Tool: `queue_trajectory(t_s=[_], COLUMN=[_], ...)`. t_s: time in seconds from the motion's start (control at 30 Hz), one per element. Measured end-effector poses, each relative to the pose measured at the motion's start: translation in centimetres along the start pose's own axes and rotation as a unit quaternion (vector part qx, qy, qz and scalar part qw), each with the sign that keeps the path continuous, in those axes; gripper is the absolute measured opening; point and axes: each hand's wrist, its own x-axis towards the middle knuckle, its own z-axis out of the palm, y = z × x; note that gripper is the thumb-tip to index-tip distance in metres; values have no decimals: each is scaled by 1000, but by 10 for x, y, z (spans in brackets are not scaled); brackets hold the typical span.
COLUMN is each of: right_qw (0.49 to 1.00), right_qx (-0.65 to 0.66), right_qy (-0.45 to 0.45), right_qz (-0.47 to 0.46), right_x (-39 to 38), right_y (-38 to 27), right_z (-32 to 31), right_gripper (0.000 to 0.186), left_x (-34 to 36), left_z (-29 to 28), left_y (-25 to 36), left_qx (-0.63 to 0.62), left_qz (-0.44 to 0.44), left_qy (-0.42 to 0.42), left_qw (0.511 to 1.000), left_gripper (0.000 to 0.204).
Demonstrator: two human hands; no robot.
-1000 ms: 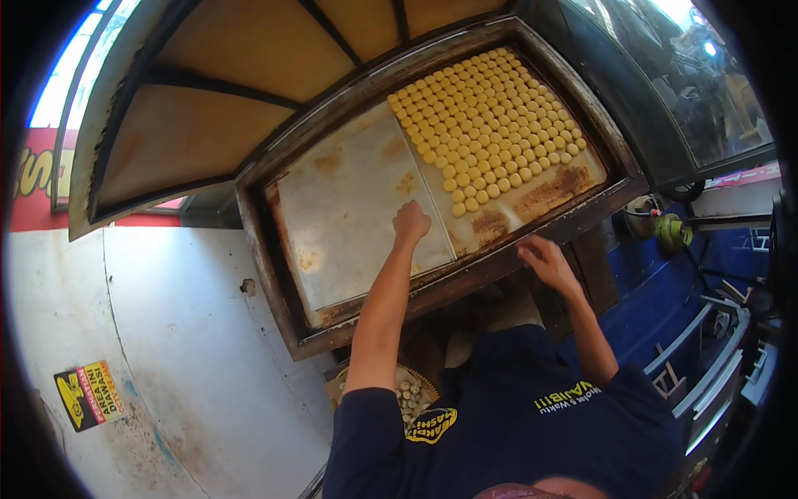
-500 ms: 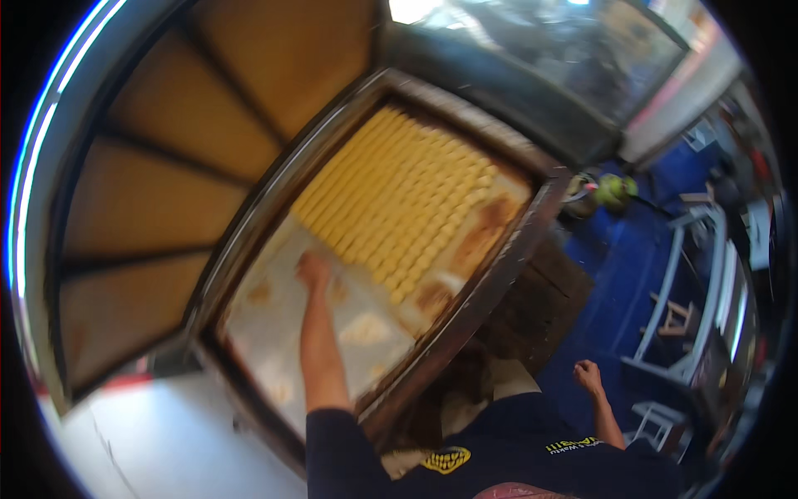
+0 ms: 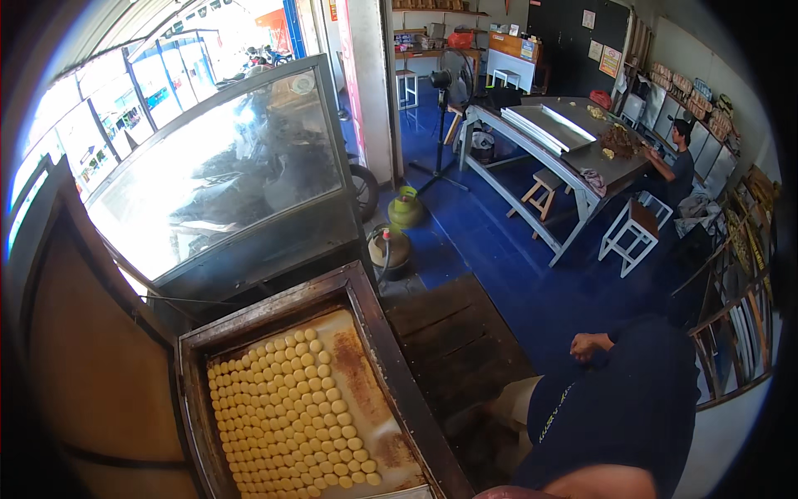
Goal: The person uses a scraper to transfer dough balls from a heating surface to a basket, سپس brings a tray of uncooked dough to the heating area and places them onto the surface by hand.
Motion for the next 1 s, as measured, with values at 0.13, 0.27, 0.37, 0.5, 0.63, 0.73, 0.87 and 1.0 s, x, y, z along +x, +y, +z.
queue_trajectory(t_s=[0.13, 0.27, 0.37, 0.5, 0.63, 0.73, 0.87, 1.0], right_qw=[998, 995, 995, 996, 996, 998, 998, 994], right_qx=[60, 69, 88, 68, 72, 58, 55, -65], right_qy=[21, 34, 29, -8, -10, -2, 1, -13], right_qz=[-24, -58, -37, -56, -45, -36, -40, -83], right_x=[17, 24, 28, 22, 21, 22, 18, -1], right_y=[-28, -45, -26, -43, -38, -46, -48, -86], right_z=[-8, -11, -11, -4, -3, -2, -3, -2], right_gripper=[28, 28, 25, 25, 24, 23, 23, 30], left_x=[12, 25, 26, 23, 21, 28, 19, 15], left_z=[-2, 10, 28, 19, 14, 9, 3, -13], left_y=[-26, -37, -44, -58, -63, -79, -80, -100], left_qx=[11, 0, -35, -68, -39, -21, -25, 3], left_qz=[-37, -46, 21, 10, 28, 26, 29, 22], left_qy=[-7, -16, -19, 13, 7, 11, 20, -7], left_qw=[999, 999, 999, 998, 999, 999, 999, 1000], left_gripper=[77, 81, 73, 62, 59, 59, 58, 54])
